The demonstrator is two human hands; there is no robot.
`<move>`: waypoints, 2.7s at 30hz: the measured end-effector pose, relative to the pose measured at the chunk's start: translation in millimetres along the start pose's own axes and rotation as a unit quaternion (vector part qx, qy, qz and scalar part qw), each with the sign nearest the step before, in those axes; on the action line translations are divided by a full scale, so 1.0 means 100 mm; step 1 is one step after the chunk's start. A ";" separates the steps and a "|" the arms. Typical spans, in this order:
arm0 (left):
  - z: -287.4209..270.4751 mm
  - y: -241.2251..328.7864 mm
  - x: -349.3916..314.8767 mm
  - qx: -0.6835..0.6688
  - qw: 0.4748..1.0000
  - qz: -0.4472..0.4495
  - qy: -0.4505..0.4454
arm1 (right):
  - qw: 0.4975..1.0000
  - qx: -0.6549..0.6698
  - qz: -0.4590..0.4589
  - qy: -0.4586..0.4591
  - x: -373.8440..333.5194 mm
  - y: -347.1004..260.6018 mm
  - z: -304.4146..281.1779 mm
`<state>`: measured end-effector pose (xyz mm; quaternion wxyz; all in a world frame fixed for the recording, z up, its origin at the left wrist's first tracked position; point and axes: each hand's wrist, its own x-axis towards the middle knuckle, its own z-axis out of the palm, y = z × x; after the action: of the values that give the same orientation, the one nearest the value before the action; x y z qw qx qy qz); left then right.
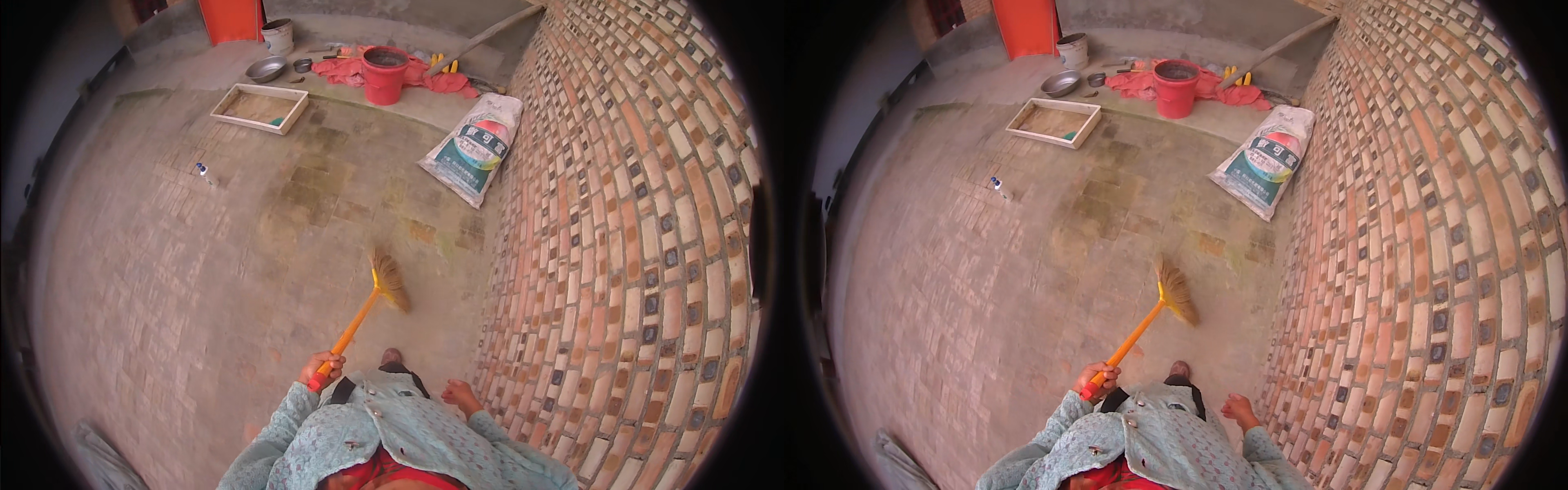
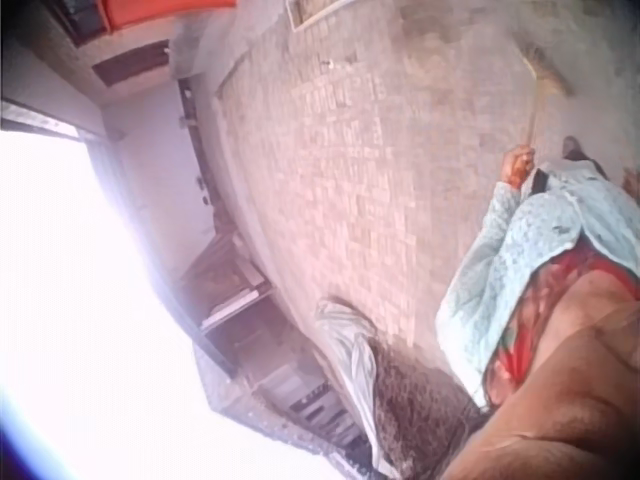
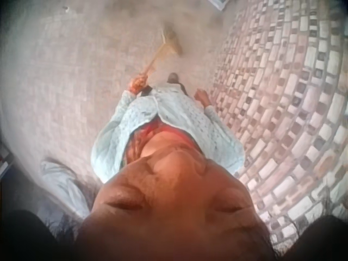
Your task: The person sweeps a tiled outdoor courtyard with a long-handled broom, moving debris toward a covered pile. The person briefly picks up a small white bottle from the floor and places it into a nearby rectangular tray before resuming sweeping.
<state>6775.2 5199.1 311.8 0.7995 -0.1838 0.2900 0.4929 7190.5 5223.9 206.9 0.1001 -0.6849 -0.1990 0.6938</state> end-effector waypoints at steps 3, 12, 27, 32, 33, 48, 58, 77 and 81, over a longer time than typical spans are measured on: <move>-0.13 0.00 -0.23 -0.034 0.998 0.033 0.040 | 0.999 0.010 0.012 -0.031 0.13 -0.05 -0.06; -0.15 -0.14 -0.78 0.046 0.921 0.271 0.275 | 0.989 -0.084 -0.025 -0.118 0.55 -0.74 0.36; 0.36 0.74 -0.62 0.144 0.956 0.255 0.026 | 0.937 0.018 0.025 -0.348 -0.38 -1.99 4.12; 0.53 1.38 -0.52 0.186 0.960 0.197 -0.068 | 0.985 0.050 -0.097 -0.137 -0.23 -2.52 4.34; 0.53 1.53 -0.51 0.210 0.959 0.181 -0.062 | 0.984 0.091 -0.101 -0.115 -0.13 -2.65 4.31; -0.64 1.85 -0.95 0.091 0.816 0.305 0.483 | 0.953 0.098 0.216 -0.187 2.21 -3.58 3.92; -0.78 1.00 -0.66 -0.013 0.785 0.231 0.575 | 0.799 0.020 0.415 -0.434 1.18 -4.22 5.79; -2.00 2.14 -0.42 -0.160 0.796 0.252 0.527 | 0.903 0.110 0.160 -0.382 1.01 -5.87 6.33; -1.93 2.45 -0.49 -0.172 0.780 0.266 0.540 | 0.941 0.092 0.176 -0.273 1.60 -6.18 6.42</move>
<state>6484.5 5163.2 193.6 0.3042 -0.4698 0.6223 0.5472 6465.3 5756.7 305.4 -0.0192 -0.4808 -0.0305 0.8761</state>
